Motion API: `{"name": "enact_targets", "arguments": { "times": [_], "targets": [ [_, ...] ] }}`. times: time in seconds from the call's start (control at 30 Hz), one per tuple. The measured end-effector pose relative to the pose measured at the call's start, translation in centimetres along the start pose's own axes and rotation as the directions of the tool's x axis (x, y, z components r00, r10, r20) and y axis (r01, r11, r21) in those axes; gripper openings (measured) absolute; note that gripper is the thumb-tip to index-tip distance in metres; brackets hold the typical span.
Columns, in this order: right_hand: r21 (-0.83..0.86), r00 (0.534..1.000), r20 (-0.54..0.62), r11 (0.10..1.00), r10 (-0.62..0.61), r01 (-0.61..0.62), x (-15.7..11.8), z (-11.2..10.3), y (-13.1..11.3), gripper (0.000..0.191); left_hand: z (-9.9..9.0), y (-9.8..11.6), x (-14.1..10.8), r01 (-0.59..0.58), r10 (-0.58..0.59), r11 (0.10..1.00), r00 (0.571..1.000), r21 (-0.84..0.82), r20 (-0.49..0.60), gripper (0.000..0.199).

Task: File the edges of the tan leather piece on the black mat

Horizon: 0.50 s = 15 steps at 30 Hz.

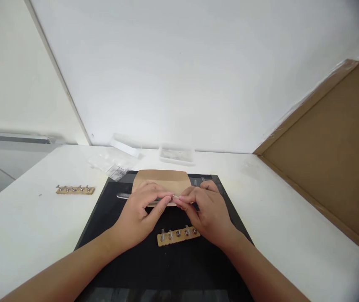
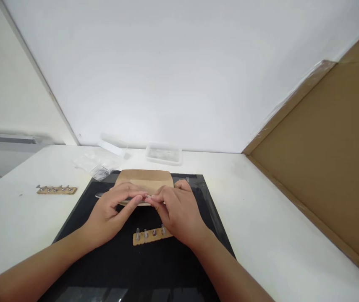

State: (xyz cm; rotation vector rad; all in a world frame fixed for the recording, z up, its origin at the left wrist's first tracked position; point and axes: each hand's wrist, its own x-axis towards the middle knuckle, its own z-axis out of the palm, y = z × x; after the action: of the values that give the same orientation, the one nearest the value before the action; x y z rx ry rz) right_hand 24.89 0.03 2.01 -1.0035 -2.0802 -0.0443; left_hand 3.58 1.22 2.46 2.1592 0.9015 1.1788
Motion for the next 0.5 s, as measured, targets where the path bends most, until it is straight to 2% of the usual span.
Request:
{"name": "enact_targets", "arguments": {
  "times": [0.23, 0.4, 0.5],
  "targets": [
    [-0.082, 0.993, 0.019, 0.99, -0.116, 0.117, -0.02, -0.36, -0.45, 0.02, 0.37, 0.04, -0.34, 0.074, -0.08, 0.987, 0.996, -0.142, -0.034, 0.015],
    [-0.096, 0.984, 0.082, 0.981, -0.16, 0.168, -0.1, -0.5, -0.62, 0.023, 0.68, -0.46, -0.48, 0.094, -0.102, 0.971, 0.995, -0.22, -0.024, 0.014],
    [-0.089, 0.983, 0.077, 0.98, -0.169, 0.176, -0.08, -0.53, -0.65, 0.024, 0.83, -0.5, -0.63, 0.141, -0.151, 0.953, 0.988, -0.266, -0.014, 0.012]
  ]
}}
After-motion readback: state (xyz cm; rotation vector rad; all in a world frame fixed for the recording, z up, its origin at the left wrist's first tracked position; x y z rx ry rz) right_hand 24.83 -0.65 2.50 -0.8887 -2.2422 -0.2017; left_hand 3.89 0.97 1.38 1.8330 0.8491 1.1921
